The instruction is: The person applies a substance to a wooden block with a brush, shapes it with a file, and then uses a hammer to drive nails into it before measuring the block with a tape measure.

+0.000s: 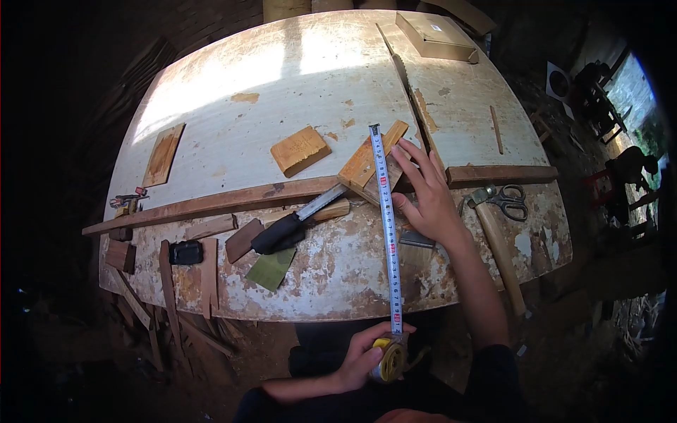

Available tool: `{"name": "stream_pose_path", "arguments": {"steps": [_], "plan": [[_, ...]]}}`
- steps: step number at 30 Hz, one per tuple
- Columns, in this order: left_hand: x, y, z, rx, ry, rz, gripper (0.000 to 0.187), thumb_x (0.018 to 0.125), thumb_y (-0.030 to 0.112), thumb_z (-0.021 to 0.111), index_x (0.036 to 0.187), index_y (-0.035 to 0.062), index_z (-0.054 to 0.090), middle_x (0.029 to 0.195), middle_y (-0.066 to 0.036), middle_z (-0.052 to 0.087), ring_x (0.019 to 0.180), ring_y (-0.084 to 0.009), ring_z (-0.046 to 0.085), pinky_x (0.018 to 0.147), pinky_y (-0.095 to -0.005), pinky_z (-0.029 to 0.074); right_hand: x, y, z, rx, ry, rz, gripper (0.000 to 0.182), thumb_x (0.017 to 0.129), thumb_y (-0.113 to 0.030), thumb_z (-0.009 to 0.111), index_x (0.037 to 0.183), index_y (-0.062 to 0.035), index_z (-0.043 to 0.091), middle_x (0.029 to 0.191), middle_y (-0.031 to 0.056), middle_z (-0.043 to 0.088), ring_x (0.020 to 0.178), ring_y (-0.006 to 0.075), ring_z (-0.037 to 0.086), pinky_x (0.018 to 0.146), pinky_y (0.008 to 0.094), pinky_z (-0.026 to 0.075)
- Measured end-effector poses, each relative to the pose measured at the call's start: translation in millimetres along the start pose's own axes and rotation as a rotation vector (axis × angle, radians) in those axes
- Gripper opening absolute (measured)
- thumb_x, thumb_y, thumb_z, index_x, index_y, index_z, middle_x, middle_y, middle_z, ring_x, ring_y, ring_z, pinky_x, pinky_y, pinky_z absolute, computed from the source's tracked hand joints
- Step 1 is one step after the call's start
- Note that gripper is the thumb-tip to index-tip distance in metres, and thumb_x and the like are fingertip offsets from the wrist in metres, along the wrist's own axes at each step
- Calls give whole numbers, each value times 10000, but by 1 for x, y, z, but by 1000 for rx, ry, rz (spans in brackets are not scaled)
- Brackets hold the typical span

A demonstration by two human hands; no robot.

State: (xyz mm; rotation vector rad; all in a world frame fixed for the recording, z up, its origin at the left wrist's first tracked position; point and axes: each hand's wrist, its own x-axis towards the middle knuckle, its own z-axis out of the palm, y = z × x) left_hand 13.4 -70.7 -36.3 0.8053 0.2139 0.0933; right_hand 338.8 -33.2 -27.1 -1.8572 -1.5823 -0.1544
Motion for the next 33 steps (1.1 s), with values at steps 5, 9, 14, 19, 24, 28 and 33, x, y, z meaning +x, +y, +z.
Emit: {"name": "stream_pose_path", "arguments": {"steps": [5, 9, 14, 19, 24, 28, 33], "plan": [[1, 7, 6, -7, 21, 7, 926, 1014, 681, 612, 1563, -51, 467, 1129, -121, 682, 943, -168, 734, 786, -342, 659, 1, 1, 0, -6, 9, -12, 779, 1000, -471, 722, 1671, -202, 432, 1684, 141, 414, 1531, 412, 438, 1303, 688, 244], [0, 6, 8, -12, 34, 8, 914, 1024, 676, 601, 1563, -50, 468, 1115, -115, 678, 937, -168, 732, 782, -340, 658, 1, -2, -2, -9, -6, -3, 718, 1001, -462, 721, 1643, -244, 486, 1681, 147, 416, 1534, 401, 438, 1298, 696, 252], [-1, -1, 3, -11, 21, 9, 910, 1029, 673, 588, 1561, -56, 467, 1117, -116, 678, 935, -166, 731, 770, -337, 657, 1, -2, -4, -32, -24, -19, 609, 1016, -431, 706, 1587, -260, 581, 1700, 139, 416, 1549, 409, 434, 1296, 699, 249], [0, 5, 9, -9, 37, 15, 902, 1032, 667, 568, 1557, -59, 466, 1095, -118, 679, 935, -172, 733, 772, -345, 664, 1, -2, -4, -44, -22, -26, 623, 1005, -450, 715, 1587, -282, 569, 1676, 160, 418, 1542, 393, 431, 1296, 705, 253], [0, 8, 8, -47, 11, -2, 910, 1027, 667, 557, 1549, -72, 461, 1115, -131, 671, 938, -186, 737, 765, -355, 673, 1, -3, -4, -46, -20, -23, 627, 1005, -454, 715, 1588, -279, 565, 1675, 161, 419, 1543, 395, 429, 1297, 708, 250], [-1, 3, 4, -75, -13, 8, 919, 1023, 666, 555, 1545, -83, 454, 1125, -139, 667, 937, -189, 736, 752, -354, 673, 1, -4, -4, -31, -17, -14, 633, 1006, -445, 718, 1595, -280, 554, 1675, 161, 418, 1544, 397, 428, 1296, 712, 248], [1, 11, 12, 18, 56, -43, 1093, 960, 815, 525, 1503, -130, 448, 1026, -196, 695, 903, -260, 772, 714, -371, 686, 2, -5, -5, -13, -20, -4, 637, 1005, -431, 724, 1599, -281, 547, 1677, 157, 416, 1547, 401, 424, 1296, 718, 244]]}}
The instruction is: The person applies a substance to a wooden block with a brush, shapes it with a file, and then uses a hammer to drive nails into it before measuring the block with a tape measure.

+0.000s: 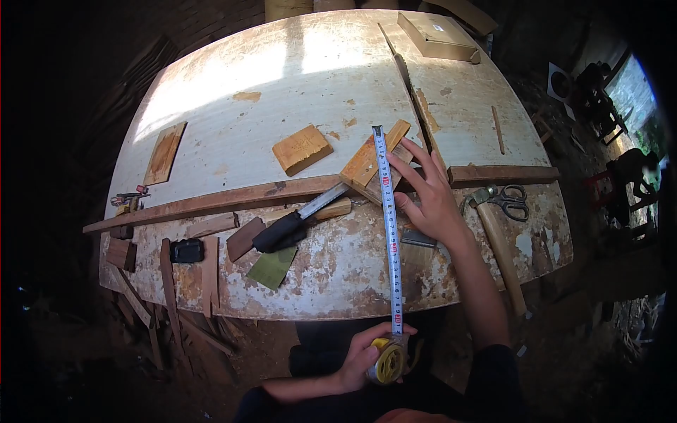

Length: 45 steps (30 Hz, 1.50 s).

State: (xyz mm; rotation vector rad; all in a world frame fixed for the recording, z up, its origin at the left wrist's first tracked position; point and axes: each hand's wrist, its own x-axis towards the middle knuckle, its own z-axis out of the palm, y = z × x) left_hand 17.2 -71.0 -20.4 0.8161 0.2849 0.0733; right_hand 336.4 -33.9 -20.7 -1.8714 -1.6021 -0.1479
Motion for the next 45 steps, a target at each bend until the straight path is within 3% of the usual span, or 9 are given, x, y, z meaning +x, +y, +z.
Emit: {"name": "stream_pose_path", "arguments": {"steps": [5, 8, 14, 17, 45], "plan": [[0, 3, 2, 5, 0, 6, 1103, 957, 823, 524, 1504, -131, 444, 1032, -197, 698, 907, -256, 772, 717, -370, 684, 0, 0, 0, -3, -5, 5, 641, 1002, -421, 729, 1599, -279, 546, 1679, 148, 415, 1551, 400, 419, 1298, 716, 245], [-2, -4, -4, -81, -59, 49, 916, 1022, 664, 547, 1537, -88, 457, 1104, -142, 676, 917, -183, 734, 740, -344, 671, 0, 0, 0, 6, 4, -1, 645, 998, -421, 732, 1598, -278, 546, 1681, 145, 414, 1551, 396, 420, 1299, 715, 244], [-4, -5, -4, -89, -66, 47, 914, 1022, 668, 544, 1527, -89, 468, 1094, -143, 674, 917, -179, 733, 734, -341, 669, 0, -1, -1, 13, -3, 8, 653, 993, -420, 737, 1599, -270, 546, 1682, 141, 414, 1550, 395, 423, 1301, 714, 241], [-3, 3, 3, 7, 6, -13, 1127, 940, 845, 524, 1508, -125, 442, 1030, -187, 688, 909, -253, 770, 707, -362, 685, 0, 0, -1, 13, -1, 6, 653, 996, -414, 735, 1601, -264, 543, 1681, 140, 414, 1549, 393, 425, 1303, 710, 241], [-1, -3, -3, 14, -13, 11, 1076, 970, 817, 507, 1504, -116, 460, 1057, -194, 685, 909, -256, 764, 706, -369, 678, -1, 2, 1, 18, 3, 5, 723, 995, -393, 742, 1646, -238, 471, 1692, 139, 400, 1545, 413, 425, 1312, 687, 237]]}}
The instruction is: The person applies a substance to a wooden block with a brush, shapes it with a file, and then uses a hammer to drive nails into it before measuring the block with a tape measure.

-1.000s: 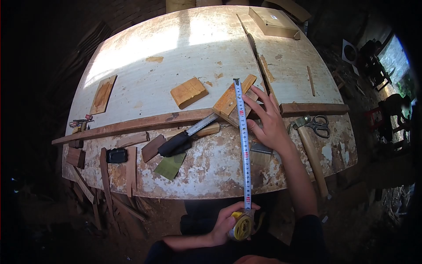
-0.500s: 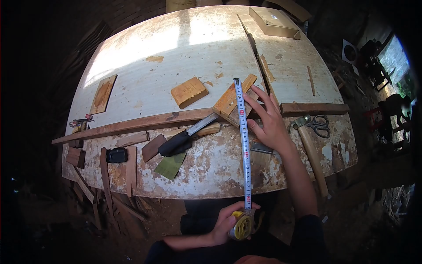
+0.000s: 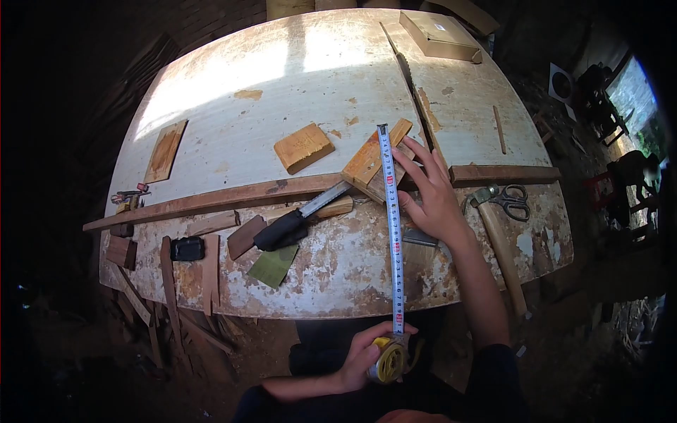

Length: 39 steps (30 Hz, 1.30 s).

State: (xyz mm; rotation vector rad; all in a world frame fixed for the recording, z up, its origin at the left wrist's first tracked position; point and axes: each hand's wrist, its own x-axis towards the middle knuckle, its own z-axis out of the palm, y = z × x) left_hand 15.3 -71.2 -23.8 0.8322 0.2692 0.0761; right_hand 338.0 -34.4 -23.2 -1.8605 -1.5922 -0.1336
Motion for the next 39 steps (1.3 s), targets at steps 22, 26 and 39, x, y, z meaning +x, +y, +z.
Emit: {"name": "stream_pose_path", "arguments": {"steps": [22, 26, 39], "plan": [[5, -4, -9, -38, 20, 66, 936, 1020, 699, 524, 1518, -93, 481, 1053, -165, 687, 898, -216, 753, 708, -350, 670, -1, 3, 4, -43, -2, -11, 1022, 898, -644, 775, 1701, -158, 372, 1726, 150, 386, 1581, 406, 399, 1323, 649, 220], [6, 1, -14, -23, 36, 120, 873, 1033, 639, 546, 1518, -86, 498, 1051, -139, 677, 891, -190, 740, 707, -335, 661, -1, -1, 2, -56, 2, -26, 1039, 879, -609, 822, 1690, -140, 374, 1701, 177, 386, 1566, 419, 404, 1313, 681, 232], [13, 8, -28, -7, 94, 183, 920, 1026, 684, 544, 1510, -96, 496, 1020, -154, 682, 859, -210, 751, 684, -336, 657, 0, -5, 3, 21, 14, -36, 1065, 781, -296, 862, 1699, -117, 353, 1728, 210, 356, 1595, 420, 371, 1319, 637, 241]]}}
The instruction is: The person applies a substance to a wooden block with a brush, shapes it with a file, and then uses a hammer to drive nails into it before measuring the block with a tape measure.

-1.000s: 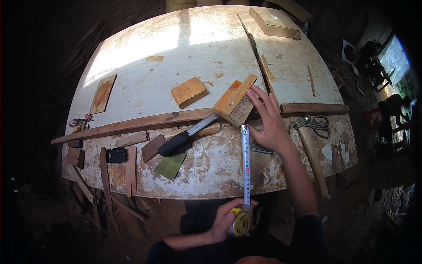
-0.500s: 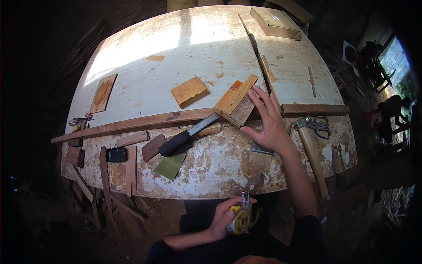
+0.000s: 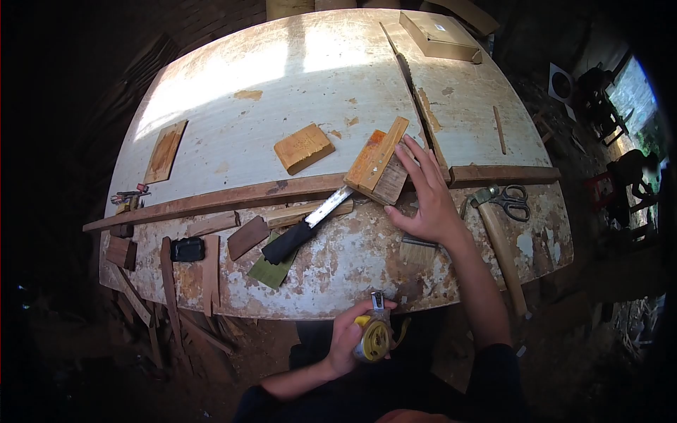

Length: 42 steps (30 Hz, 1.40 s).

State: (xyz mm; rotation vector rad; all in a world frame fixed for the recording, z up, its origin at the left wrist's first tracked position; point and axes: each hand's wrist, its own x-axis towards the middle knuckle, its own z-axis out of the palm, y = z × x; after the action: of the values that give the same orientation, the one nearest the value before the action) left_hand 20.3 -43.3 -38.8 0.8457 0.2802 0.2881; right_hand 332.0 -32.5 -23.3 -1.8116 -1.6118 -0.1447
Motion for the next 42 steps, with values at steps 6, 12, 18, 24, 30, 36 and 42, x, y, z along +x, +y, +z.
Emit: {"name": "stream_pose_path", "arguments": {"steps": [6, 12, 18, 24, 30, 36, 42], "plan": [[4, -3, -3, 14, 43, 20, 906, 1034, 674, 534, 1503, -100, 496, 1003, -159, 685, 830, -210, 748, 665, -338, 651, 0, -1, 4, -5, 38, 21, 1075, 777, -319, 887, 1692, -117, 361, 1711, 207, 369, 1577, 430, 388, 1311, 647, 257], [7, -5, -4, 110, 80, -5, 998, 986, 780, 497, 1454, -102, 507, 964, -201, 713, 816, -272, 786, 614, -368, 670, 2, -5, 12, 111, 139, 65, 1020, 739, -271, 943, 1622, -96, 464, 1625, 190, 457, 1519, 400, 470, 1252, 574, 398], [6, -7, -4, 96, 109, -9, 996, 980, 780, 511, 1447, -100, 514, 947, -202, 718, 803, -268, 785, 612, -371, 670, 1, -3, 11, 211, 279, 44, 741, 706, -184, 931, 1389, -45, 677, 1506, 178, 576, 1415, 375, 586, 1167, 490, 519], [6, -6, -9, 80, 107, 21, 962, 995, 741, 517, 1463, -100, 510, 947, -192, 715, 803, -253, 774, 630, -360, 663, 1, 1, 0, 237, 341, 16, 655, 656, -173, 911, 1276, -50, 737, 1471, 171, 605, 1362, 367, 615, 1142, 487, 523], [4, -5, -15, 49, 115, 51, 930, 1016, 704, 513, 1478, -102, 507, 944, -175, 707, 802, -236, 760, 644, -344, 653, 0, 3, -13, 393, 286, -62, 660, 623, -222, 911, 1242, -62, 745, 1407, 165, 651, 1317, 348, 632, 1108, 476, 520], [6, -4, -21, 63, 147, 36, 982, 982, 764, 527, 1464, -91, 493, 932, -198, 724, 799, -261, 778, 615, -354, 658, 2, -2, -21, 476, 115, -131, 620, 617, -309, 924, 1171, -73, 779, 1315, 142, 695, 1237, 328, 646, 1073, 460, 509], [7, -7, -26, 45, 160, 36, 979, 978, 759, 540, 1467, -86, 485, 941, -195, 725, 807, -262, 780, 617, -356, 660, 4, -10, -19, 311, 25, -174, 676, 592, -419, 1003, 1139, -83, 790, 1252, 110, 711, 1140, 314, 646, 1031, 441, 509]]}}
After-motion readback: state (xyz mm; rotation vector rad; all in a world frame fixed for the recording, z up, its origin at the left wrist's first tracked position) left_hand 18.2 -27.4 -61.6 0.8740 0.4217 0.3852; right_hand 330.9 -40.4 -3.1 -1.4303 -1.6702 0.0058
